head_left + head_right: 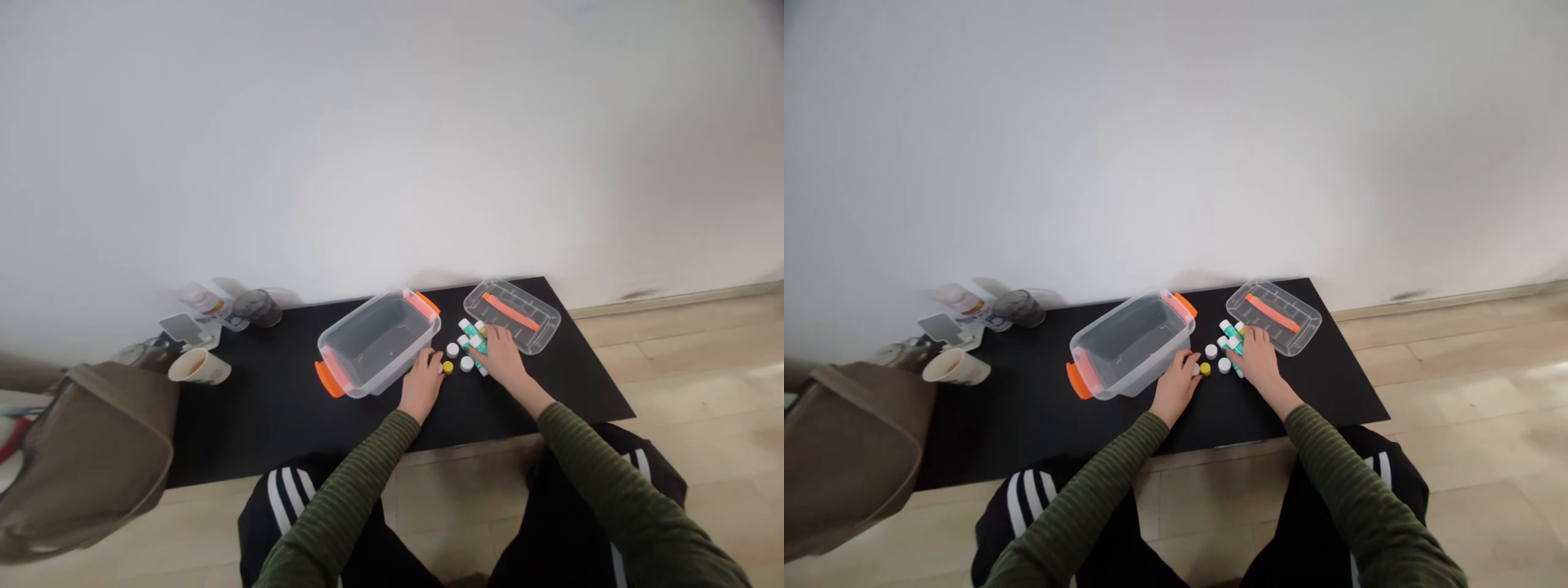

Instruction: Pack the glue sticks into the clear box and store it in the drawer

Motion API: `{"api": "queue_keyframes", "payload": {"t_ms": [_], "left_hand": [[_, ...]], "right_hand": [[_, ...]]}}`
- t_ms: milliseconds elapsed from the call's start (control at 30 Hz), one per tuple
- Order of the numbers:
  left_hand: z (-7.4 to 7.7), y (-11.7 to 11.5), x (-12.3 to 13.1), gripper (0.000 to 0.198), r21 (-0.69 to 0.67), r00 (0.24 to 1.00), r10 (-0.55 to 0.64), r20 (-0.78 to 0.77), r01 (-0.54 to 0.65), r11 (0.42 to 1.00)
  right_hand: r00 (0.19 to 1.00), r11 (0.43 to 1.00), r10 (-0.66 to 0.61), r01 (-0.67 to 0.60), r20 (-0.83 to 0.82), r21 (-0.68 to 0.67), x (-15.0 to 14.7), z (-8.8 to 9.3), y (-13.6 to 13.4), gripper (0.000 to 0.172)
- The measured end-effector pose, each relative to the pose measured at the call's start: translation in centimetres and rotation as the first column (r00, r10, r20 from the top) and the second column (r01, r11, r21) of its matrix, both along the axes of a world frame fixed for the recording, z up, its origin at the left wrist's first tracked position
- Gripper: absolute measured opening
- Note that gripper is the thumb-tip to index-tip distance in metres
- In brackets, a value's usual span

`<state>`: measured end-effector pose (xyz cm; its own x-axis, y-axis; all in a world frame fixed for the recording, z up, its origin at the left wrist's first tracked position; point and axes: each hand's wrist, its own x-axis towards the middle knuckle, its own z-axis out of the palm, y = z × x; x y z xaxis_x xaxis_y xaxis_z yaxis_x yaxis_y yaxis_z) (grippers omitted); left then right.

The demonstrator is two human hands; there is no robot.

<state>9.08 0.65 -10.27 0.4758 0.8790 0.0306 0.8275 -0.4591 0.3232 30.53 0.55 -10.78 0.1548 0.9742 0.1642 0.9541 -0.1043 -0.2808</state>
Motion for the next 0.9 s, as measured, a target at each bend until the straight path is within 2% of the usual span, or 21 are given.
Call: {"api": "queue_keyframes", "payload": {"t_ms": [300,467,600,667,733,800,900], "left_hand": [[0.4,-1.2,0.1,0.051,-0.010,1.000,-0.019,0.020,0.020,1.000],[0.6,-0.6,-0.8,0.057,-0.035,1.000,0.009,0.016,-0.009,0.999],[1.1,0.1,-1.5,0.056,-0.049,0.998,0.058,0.009,-0.057,0.997],[1.6,0.0,-1.5,0.052,-0.034,0.997,0.070,0.035,-0.069,0.997],[2.3,-0.7,-1.3,0.049,0.002,0.996,0.033,0.085,-0.034,0.999],[3.0,-1.9,-1.0,0.046,0.036,0.990,-0.042,0.134,0.038,0.999],[4.1,-4.6,-1.0,0.037,0.005,0.978,-0.145,0.147,0.146,0.989]], "right_hand": [[0.997,0.995,-0.043,0.038,0.063,0.087,-2.2,-1.3,-1.4,0.061],[0.999,0.994,-0.002,-0.002,0.037,0.109,-2.1,-0.8,-1.7,0.053],[0.993,0.984,0.085,-0.071,-0.080,0.165,-1.4,0.7,-2.0,0.039],[0.973,0.967,0.188,-0.159,-0.135,0.201,-1.2,1.7,-2.6,0.033],[0.941,0.941,0.297,-0.260,-0.163,0.215,-1.4,3.0,-3.5,0.030],[0.911,0.919,0.382,-0.357,-0.155,0.166,-1.9,4.2,-4.8,0.030],[0.866,0.873,0.478,-0.487,-0.145,-0.029,-3.2,5.9,-7.2,0.027]]}}
